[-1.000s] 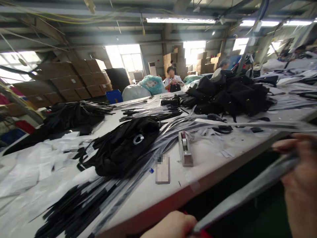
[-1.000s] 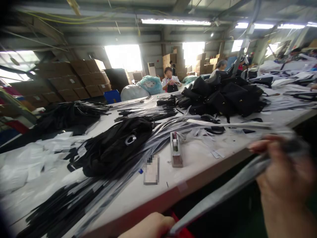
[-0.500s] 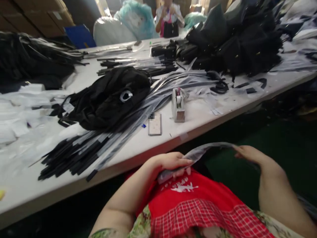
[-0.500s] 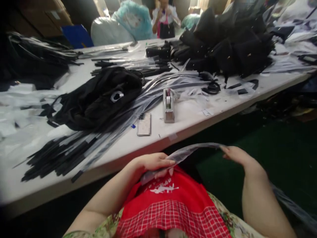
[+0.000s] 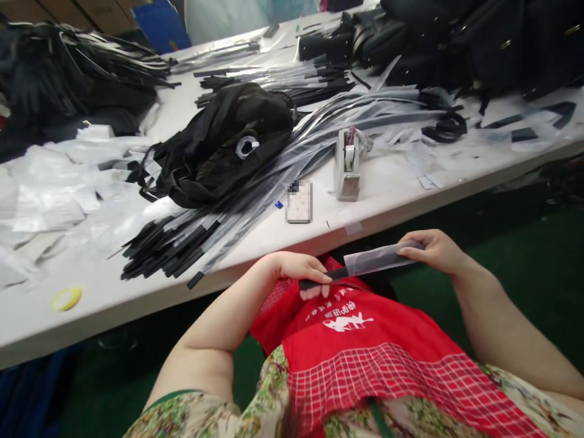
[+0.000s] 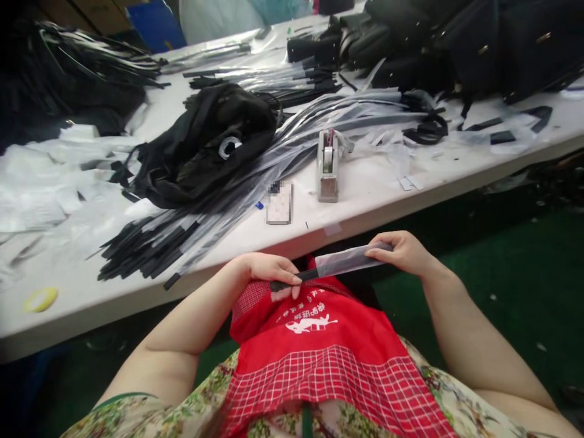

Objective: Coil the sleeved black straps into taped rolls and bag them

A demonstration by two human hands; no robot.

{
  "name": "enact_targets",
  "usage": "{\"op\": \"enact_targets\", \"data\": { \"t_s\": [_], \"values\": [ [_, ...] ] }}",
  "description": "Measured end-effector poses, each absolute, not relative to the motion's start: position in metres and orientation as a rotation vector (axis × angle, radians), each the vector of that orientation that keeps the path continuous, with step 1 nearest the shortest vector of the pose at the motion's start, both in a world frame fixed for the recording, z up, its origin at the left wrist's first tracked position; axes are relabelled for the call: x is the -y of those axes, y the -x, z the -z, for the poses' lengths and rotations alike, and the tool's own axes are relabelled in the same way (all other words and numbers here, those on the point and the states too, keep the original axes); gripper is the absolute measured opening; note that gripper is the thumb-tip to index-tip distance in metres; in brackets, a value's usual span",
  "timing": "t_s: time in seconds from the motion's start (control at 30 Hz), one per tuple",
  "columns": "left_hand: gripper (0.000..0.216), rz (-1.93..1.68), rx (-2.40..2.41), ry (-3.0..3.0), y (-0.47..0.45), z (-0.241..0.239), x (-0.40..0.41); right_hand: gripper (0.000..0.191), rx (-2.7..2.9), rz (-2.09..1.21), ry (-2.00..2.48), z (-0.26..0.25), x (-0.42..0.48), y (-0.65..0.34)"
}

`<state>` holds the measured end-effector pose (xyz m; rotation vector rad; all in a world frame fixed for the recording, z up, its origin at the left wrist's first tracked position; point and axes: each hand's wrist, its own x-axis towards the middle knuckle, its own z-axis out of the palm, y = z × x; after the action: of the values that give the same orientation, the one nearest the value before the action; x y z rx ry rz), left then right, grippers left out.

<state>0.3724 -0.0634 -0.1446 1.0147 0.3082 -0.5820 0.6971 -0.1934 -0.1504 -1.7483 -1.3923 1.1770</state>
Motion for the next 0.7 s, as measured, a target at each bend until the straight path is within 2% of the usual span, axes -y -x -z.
{"op": "enact_targets", "data": {
  "t_s": [0.1,0.2,0.33,0.47,0.53,0.6,0.7],
  "values": [
    [0.037,0.373,-0.364,-0.954,-0.349,0.143,0.059,0.042,1.472,-1.179,1.750,0.151,0.193,-0.704],
    [0.037,-0.053,-0.412,-0.742,-0.350,0.130,0.054,0.050,1.632,-1.254,1.739,0.152,0.190,-0.686],
    [0.035,-0.623,-0.507,-0.446,-0.374,0.102,0.033,0.039,1.728,-1.400,1.660,0.155,0.185,-0.646],
    [0.030,-0.974,-0.606,-0.424,-0.405,0.091,0.014,0.055,1.704,-1.726,1.473,0.148,0.187,-0.622],
    [0.029,-1.070,-0.646,-0.677,-0.420,0.098,0.016,0.060,1.633,-1.861,1.372,0.140,0.190,-0.620],
    [0.029,-1.050,-0.688,-1.181,-0.433,0.111,0.026,0.062,1.571,-1.911,1.289,0.130,0.192,-0.623],
    [0.035,-0.705,-0.685,-2.041,-0.444,0.134,0.054,0.063,1.457,-1.866,1.212,0.118,0.192,-0.636]
  ]
}}
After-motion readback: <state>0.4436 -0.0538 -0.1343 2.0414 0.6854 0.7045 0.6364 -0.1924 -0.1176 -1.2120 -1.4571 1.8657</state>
